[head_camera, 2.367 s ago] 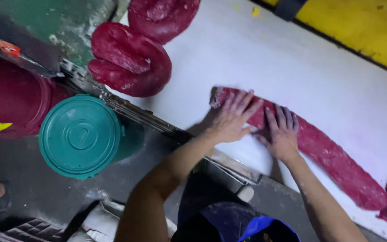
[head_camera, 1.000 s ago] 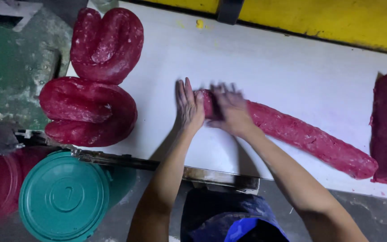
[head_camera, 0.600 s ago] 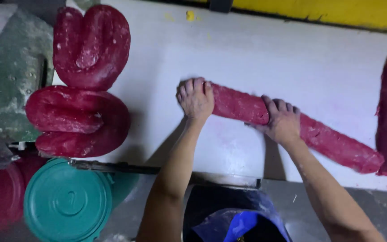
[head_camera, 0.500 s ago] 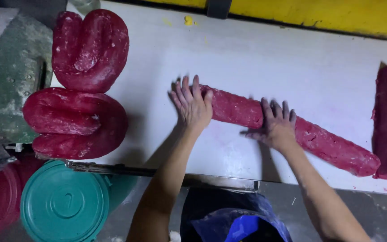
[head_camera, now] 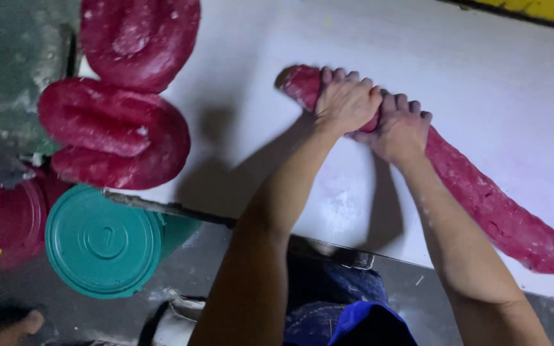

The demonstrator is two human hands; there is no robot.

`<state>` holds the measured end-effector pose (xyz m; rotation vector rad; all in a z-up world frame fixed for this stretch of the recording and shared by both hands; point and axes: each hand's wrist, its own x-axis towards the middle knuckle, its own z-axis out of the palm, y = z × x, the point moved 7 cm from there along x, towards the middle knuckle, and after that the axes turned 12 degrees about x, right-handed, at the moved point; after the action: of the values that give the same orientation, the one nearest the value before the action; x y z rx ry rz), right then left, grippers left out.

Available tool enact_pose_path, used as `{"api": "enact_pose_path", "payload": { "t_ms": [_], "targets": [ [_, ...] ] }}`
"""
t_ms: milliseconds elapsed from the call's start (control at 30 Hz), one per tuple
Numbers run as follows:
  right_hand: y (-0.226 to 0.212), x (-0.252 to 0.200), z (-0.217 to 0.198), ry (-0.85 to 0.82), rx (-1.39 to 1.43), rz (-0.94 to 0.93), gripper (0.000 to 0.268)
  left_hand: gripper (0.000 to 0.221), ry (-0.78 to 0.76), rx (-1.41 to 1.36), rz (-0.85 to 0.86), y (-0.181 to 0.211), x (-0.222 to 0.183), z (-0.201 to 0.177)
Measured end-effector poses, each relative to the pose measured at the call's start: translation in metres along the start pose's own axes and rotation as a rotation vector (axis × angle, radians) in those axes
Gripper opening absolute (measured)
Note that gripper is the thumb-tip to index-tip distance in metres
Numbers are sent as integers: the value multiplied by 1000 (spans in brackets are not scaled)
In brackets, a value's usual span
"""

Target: Kneading and rolling large pieces of colored dough on a floured production table

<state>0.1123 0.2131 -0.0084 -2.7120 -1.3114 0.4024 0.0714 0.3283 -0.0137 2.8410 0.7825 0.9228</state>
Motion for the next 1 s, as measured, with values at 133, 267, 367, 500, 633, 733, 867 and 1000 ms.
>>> {"api": "enact_pose_path", "payload": {
  "t_ms": [133,267,367,500,633,733,867,1000],
  "targets": [
    [-15,-40,11,104,-5,-68,114,43,27,-27,2,-1,-39,-22],
    [-51,-137,20,129,12,-237,114,52,98,103,77,3,-140,-100],
    [-35,-163,-10,230,253,-451,88,61,-113,-64,2,1,-177,-137],
    [56,-132,-70,552,284,-478,59,69,-170,5,-154,-17,-159,-156],
    [180,-66,8,194,485,-150,51,61,-139,128,-140,-5,-84,-154],
    [193,-59,66,-194,888,-207,35,64,-385,231,-124,4,-69,-81],
    [144,-50,102,-489,1048,-241,24,50,-72,7,-252,15,-66,-36],
    [73,-34,107,-628,984,-303,24,22,348,60,-83,22,-138,-114]
  ]
}}
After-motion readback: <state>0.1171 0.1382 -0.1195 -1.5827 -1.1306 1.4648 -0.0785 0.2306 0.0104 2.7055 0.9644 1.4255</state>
